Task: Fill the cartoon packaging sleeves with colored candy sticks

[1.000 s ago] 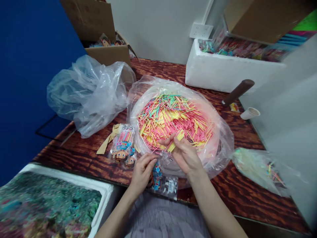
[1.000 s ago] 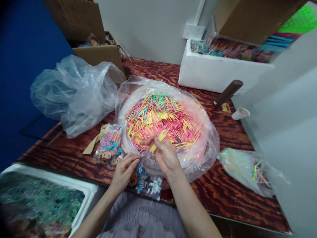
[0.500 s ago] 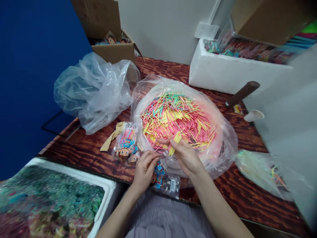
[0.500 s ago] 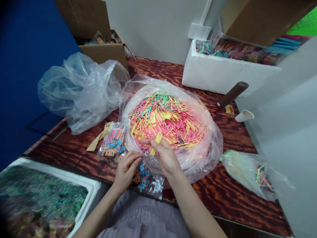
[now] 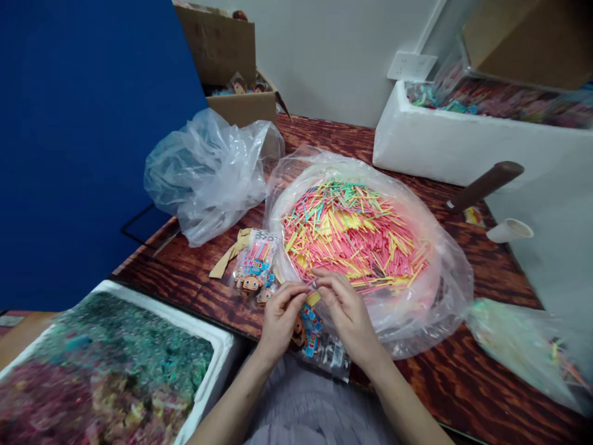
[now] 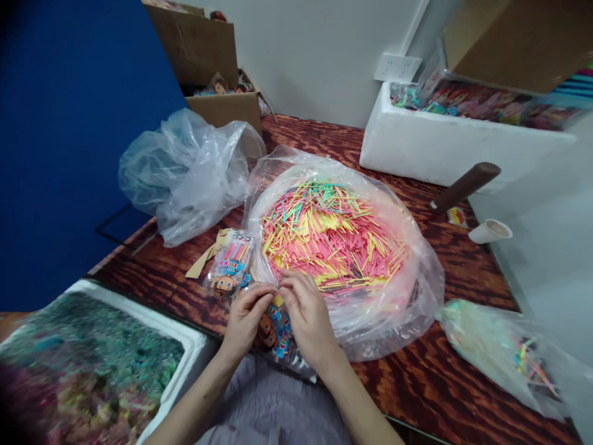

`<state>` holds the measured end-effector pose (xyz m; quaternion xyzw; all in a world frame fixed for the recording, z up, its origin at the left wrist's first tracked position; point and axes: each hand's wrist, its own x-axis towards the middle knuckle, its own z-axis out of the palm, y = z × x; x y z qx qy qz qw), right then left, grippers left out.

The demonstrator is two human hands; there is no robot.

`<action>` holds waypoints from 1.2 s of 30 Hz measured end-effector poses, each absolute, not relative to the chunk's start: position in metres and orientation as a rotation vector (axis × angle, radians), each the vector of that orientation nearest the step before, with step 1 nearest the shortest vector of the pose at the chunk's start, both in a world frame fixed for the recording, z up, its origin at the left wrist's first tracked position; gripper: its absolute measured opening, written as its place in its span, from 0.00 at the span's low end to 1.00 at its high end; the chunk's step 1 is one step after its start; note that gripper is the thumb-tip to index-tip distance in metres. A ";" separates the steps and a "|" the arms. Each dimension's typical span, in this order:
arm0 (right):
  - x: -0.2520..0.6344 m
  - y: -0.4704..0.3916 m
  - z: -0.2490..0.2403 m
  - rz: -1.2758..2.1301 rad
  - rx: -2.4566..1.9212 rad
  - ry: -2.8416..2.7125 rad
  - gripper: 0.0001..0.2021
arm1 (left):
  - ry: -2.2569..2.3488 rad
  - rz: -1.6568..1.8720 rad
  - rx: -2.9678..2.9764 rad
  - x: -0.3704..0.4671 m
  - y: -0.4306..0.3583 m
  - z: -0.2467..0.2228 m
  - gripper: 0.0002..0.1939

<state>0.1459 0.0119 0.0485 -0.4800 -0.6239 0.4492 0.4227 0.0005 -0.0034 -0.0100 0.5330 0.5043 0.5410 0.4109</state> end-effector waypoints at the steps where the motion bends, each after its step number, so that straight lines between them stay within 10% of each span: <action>1: 0.144 0.010 0.048 1.119 -1.193 -1.610 0.08 | 1.265 1.360 1.340 -0.001 -0.004 -0.009 0.09; 9: 0.170 0.015 0.035 1.113 -1.307 -1.340 0.10 | 1.521 1.484 1.230 -0.051 0.018 -0.015 0.10; 19: 0.185 0.050 -0.028 0.283 -1.685 -2.153 0.10 | 2.229 1.196 1.830 -0.078 0.075 -0.034 0.19; 26: 0.165 0.049 -0.028 -0.169 -1.820 -2.483 0.06 | 2.205 1.241 1.883 -0.070 0.050 -0.018 0.20; 36: 0.176 0.050 -0.029 0.050 -1.824 -2.464 0.08 | 1.655 0.931 2.023 -0.016 -0.021 -0.017 0.12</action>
